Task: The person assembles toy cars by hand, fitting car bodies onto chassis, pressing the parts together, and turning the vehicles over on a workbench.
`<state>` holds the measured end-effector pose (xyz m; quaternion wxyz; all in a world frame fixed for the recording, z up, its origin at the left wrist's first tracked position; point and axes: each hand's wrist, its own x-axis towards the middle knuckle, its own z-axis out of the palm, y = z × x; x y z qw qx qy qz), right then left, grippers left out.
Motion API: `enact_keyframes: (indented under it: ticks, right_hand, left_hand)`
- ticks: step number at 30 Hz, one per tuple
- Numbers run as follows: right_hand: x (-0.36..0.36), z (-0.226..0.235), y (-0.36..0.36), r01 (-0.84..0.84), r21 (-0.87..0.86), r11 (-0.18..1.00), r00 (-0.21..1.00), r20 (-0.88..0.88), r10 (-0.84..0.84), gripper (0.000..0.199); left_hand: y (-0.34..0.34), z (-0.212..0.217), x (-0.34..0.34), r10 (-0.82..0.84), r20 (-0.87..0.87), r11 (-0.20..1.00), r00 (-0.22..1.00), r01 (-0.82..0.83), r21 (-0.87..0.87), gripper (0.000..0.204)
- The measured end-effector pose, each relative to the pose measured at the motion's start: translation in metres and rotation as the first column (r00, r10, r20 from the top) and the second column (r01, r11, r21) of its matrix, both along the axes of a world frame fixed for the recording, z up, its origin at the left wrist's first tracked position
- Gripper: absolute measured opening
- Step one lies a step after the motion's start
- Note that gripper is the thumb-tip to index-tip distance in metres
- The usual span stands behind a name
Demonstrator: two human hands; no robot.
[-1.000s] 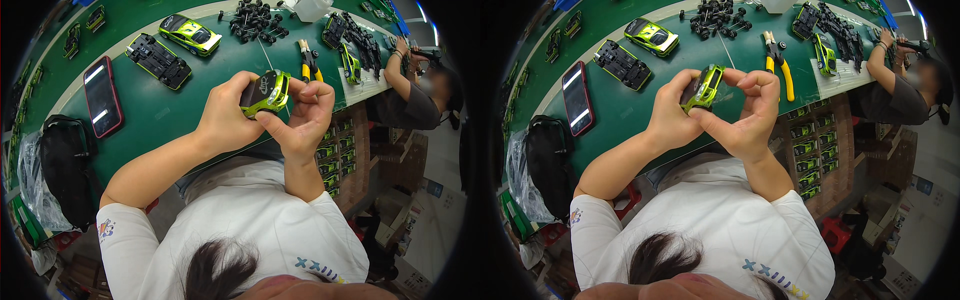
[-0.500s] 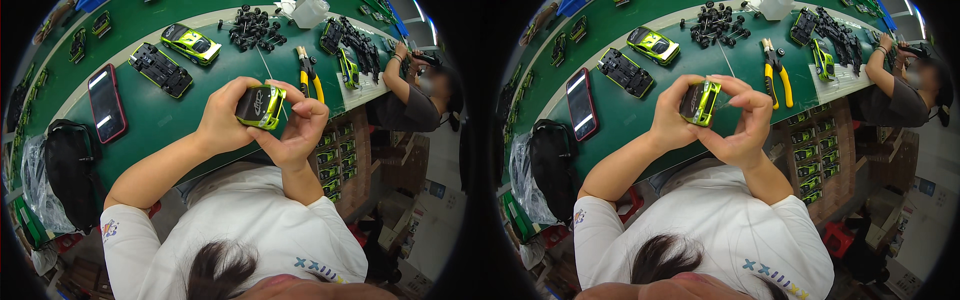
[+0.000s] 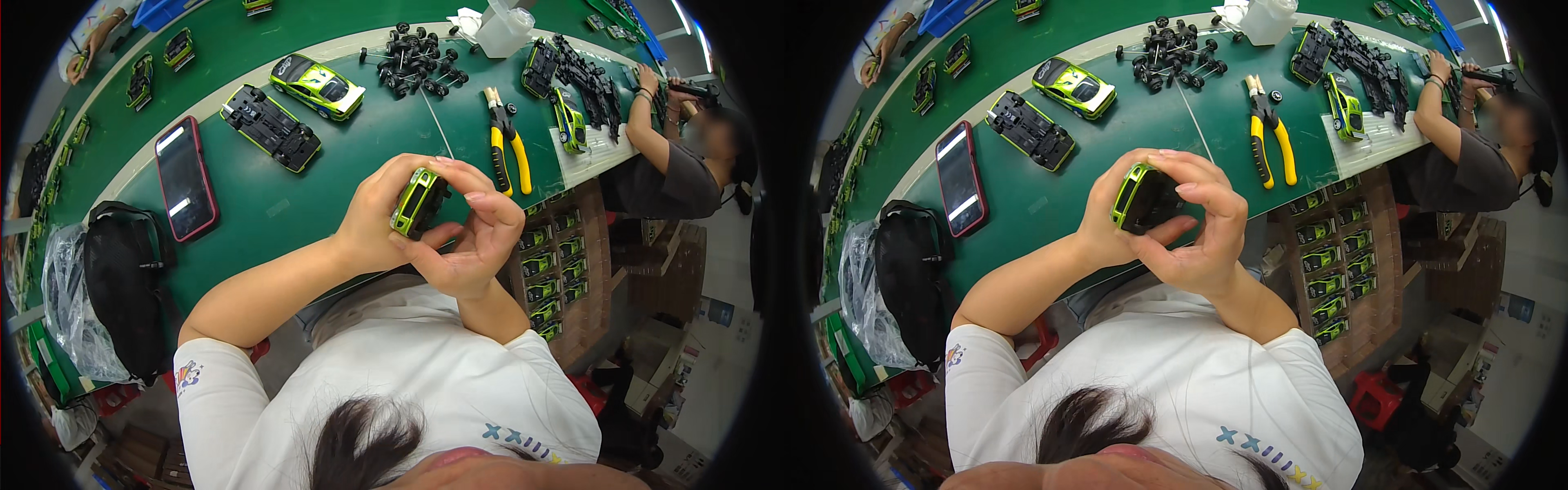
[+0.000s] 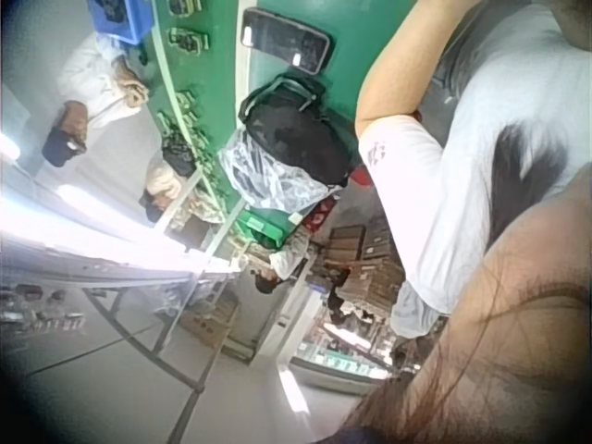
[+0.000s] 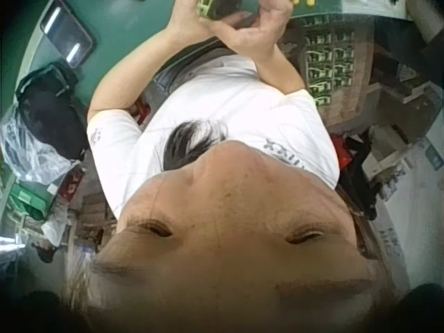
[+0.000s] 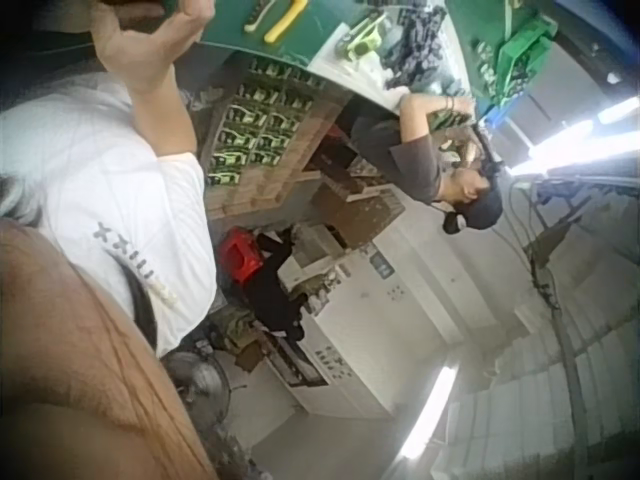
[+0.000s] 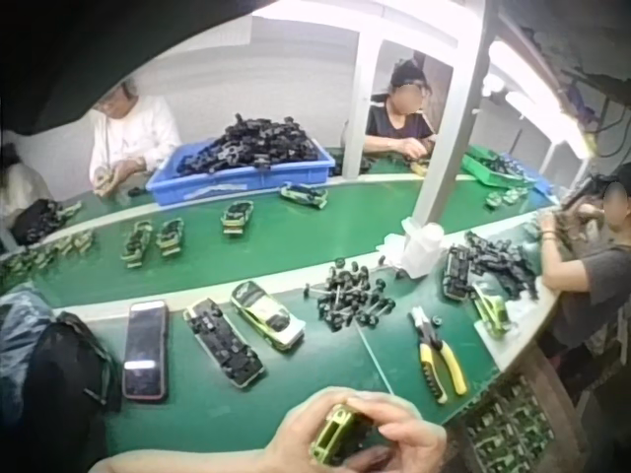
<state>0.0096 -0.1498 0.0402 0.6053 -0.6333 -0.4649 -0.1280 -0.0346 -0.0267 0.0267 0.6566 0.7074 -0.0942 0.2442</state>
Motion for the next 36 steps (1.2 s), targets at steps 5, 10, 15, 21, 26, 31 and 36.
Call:
enact_keyframes:
  ticks: [5, 10, 15, 21, 26, 31, 36]
  right_hand:
    - [-0.001, -0.003, 0.0, -0.004, 0.018, 1.0, 1.0, 0.0, 0.004, 0.076]
    - [-0.002, 0.001, 0.0, -0.031, 0.032, 0.999, 1.0, 0.005, 0.031, 0.076]
    - [-0.002, 0.012, 0.003, 0.012, 0.057, 0.998, 0.997, -0.073, -0.008, 0.071]
    - [0.0, 0.005, 0.007, 0.034, 0.06, 0.998, 0.994, -0.102, -0.028, 0.069]
    - [0.01, 0.008, -0.004, -0.052, 0.035, 0.998, 0.985, -0.16, 0.057, 0.075]
    - [0.002, 0.008, 0.004, 0.052, -0.026, 0.998, 0.995, -0.079, -0.054, 0.071]
    - [0.017, 0.007, 0.003, 0.004, -0.001, 1.0, 0.98, -0.2, -0.004, 0.07]
  left_hand:
    - [0.002, -0.001, 0.001, 0.036, 0.049, 0.996, 0.998, -0.04, 0.073, 0.055]
    - [0.002, 0.001, -0.005, 0.02, 0.026, 0.999, 0.999, -0.021, 0.04, 0.054]
    - [0.002, 0.002, -0.005, 0.077, 0.047, 0.994, 0.996, -0.081, 0.077, 0.051]
    - [0.01, 0.008, -0.001, 0.163, -0.002, 0.963, 0.987, -0.159, 0.218, 0.048]
    - [0.005, 0.005, 0.0, 0.15, 0.024, 0.971, 0.988, -0.151, 0.184, 0.046]
    - [0.011, 0.012, 0.001, 0.215, 0.042, 0.927, 0.976, -0.217, 0.306, 0.048]
    - [0.006, 0.005, 0.009, 0.207, -0.078, 0.958, 0.975, -0.186, 0.218, 0.042]
